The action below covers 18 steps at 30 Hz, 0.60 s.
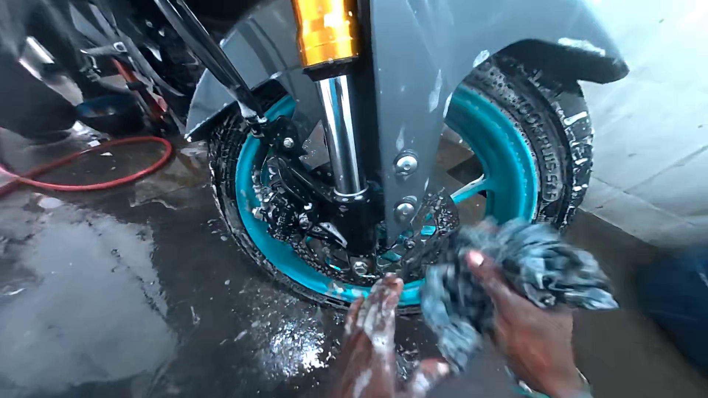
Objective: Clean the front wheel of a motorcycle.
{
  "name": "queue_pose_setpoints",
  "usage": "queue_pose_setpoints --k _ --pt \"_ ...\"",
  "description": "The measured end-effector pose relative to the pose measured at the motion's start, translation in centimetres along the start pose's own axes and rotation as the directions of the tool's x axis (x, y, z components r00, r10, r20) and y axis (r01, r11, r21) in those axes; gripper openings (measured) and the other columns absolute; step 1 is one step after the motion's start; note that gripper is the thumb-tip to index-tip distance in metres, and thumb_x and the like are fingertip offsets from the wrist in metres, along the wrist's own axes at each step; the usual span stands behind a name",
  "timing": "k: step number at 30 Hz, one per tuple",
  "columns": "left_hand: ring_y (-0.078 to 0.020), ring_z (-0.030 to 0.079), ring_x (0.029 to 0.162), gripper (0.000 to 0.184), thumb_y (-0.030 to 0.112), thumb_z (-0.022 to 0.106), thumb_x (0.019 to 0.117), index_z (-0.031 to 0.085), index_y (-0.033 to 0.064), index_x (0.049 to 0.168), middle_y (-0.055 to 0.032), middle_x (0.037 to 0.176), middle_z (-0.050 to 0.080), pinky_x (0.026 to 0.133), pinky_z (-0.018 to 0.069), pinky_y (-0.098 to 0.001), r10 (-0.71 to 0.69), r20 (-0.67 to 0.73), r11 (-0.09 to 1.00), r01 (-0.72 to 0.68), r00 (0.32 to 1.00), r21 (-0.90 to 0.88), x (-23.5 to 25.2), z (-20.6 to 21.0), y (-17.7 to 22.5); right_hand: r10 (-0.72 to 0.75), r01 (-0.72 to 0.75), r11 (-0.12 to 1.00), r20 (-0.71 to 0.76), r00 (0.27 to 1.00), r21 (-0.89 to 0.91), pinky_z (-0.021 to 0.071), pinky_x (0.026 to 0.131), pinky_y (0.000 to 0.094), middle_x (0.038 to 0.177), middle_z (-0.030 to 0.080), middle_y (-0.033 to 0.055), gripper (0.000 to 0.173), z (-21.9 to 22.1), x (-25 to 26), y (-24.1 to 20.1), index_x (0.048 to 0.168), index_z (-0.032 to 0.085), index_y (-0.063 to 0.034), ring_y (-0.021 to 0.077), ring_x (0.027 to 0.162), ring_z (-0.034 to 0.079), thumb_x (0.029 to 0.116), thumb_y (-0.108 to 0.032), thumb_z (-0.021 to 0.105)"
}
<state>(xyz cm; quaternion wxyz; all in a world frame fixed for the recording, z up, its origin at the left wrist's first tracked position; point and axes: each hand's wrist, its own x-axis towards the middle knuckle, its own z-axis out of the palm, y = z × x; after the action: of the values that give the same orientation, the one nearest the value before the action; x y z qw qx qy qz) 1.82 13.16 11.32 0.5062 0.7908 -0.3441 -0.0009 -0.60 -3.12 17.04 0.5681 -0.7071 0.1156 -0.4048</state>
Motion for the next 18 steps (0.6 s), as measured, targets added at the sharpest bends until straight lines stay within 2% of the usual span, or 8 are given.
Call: queue_pose_setpoints --k 2,3,4,6,10,14,16,18 --pt "-0.0354 0.049 0.14 0.077 0.047 0.067 0.0933 0.049 -0.0069 0.145 -0.0234 0.149 0.052 0.116 0.0355 -0.0578 -0.118 0.061 0.991 0.122 0.991 -0.055 -1.2 -1.3 -0.4 -0.391 0.408 0.897 0.122 0.912 -0.172 0.0411 0.115 0.0281 0.153 0.047 -0.0089 0.065 1.4 2.2 3.3 0.153 0.043 -0.0142 0.0013 0.137 0.046 0.0953 -0.029 0.07" --pt "-0.0369 0.049 0.139 0.07 0.04 0.068 0.0937 0.052 -0.0068 0.143 -0.0236 0.147 0.053 0.115 0.036 -0.0585 -0.165 0.097 0.983 0.171 0.982 -0.06 -1.6 -1.7 -0.7 -0.479 0.52 0.791 0.201 0.854 -0.323 0.0285 0.123 0.0407 0.165 0.029 0.0047 0.074 2.3 2.9 5.7 0.157 0.034 -0.0117 0.0149 0.15 0.03 0.0953 -0.037 0.066" --pt "-0.0388 0.05 0.138 0.064 0.035 0.069 0.094 0.055 -0.0071 0.14 -0.0243 0.145 0.055 0.115 0.0359 -0.059 -0.19 0.136 0.979 0.198 0.972 -0.046 -2.0 -2.1 -1.0 -0.549 0.589 0.649 0.24 0.801 -0.481 0.023 0.121 0.0576 0.164 0.028 0.0212 0.075 3.5 2.9 8.2 0.151 0.041 -0.0035 0.0339 0.152 0.026 0.0905 -0.041 0.064" --pt "-0.0398 0.051 0.138 0.054 0.03 0.068 0.0949 0.06 -0.0061 0.135 -0.0245 0.142 0.058 0.116 0.0362 -0.0574 -0.202 0.203 0.979 0.205 0.958 0.009 -2.1 -3.2 -1.7 -0.6 0.621 0.452 0.297 0.743 -0.64 0.0252 0.107 0.0773 0.149 0.046 0.0311 0.056 5.5 1.1 11.7 0.122 0.061 0.0012 0.052 0.142 0.038 0.0771 -0.031 0.066" --pt "-0.0358 0.054 0.135 0.049 0.027 0.064 0.0976 0.061 -0.0047 0.135 -0.0215 0.141 0.06 0.115 0.0395 -0.0532 -0.234 0.238 0.971 0.217 0.943 0.097 -2.2 -6.6 -1.7 -0.511 0.555 0.49 0.295 0.808 -0.672 0.0342 0.104 0.0713 0.137 0.062 0.0241 0.062 6.6 -2.3 13.0 0.13 0.06 0.0091 0.0418 0.129 0.058 0.0769 -0.023 0.063" --pt "-0.0371 0.056 0.133 0.047 0.029 0.061 0.1002 0.062 -0.002 0.136 -0.0213 0.139 0.061 0.113 0.0412 -0.0542 -0.211 0.257 0.952 0.138 0.943 0.272 -2.1 -10.4 -1.7 -0.502 0.575 0.479 0.331 0.799 -0.663 0.0471 0.091 0.0638 0.113 0.073 0.022 0.033 6.3 -3.8 11.7 0.093 0.074 0.0037 0.0414 0.103 0.07 0.0721 -0.021 0.068" --pt "-0.0388 0.055 0.134 0.048 0.031 0.058 0.1024 0.061 -0.0006 0.138 -0.0214 0.14 0.061 0.114 0.0399 -0.0562 -0.212 0.335 0.93 0.084 0.918 0.359 -2.5 -11.8 -2.3 -0.348 0.503 0.594 0.364 0.864 -0.627 0.0493 0.09 0.0643 0.11 0.072 0.0251 0.037 6.2 -5.1 10.7 0.097 0.073 0.0074 0.0453 0.102 0.07 0.0704 -0.018 0.073" --pt "-0.0403 0.055 0.134 0.048 0.032 0.057 0.103 0.06 -0.0004 0.138 -0.0223 0.141 0.06 0.113 0.039 -0.058 -0.257 0.404 0.913 0.085 0.878 0.398 -3.6 -12.9 -3.1 -0.093 0.251 0.807 0.303 0.948 -0.535 0.0508 0.097 0.0584 0.116 0.07 0.0279 0.048 6.2 -6.4 9.2 0.112 0.068 0.0133 0.0428 0.111 0.067 0.0745 -0.015 0.075"
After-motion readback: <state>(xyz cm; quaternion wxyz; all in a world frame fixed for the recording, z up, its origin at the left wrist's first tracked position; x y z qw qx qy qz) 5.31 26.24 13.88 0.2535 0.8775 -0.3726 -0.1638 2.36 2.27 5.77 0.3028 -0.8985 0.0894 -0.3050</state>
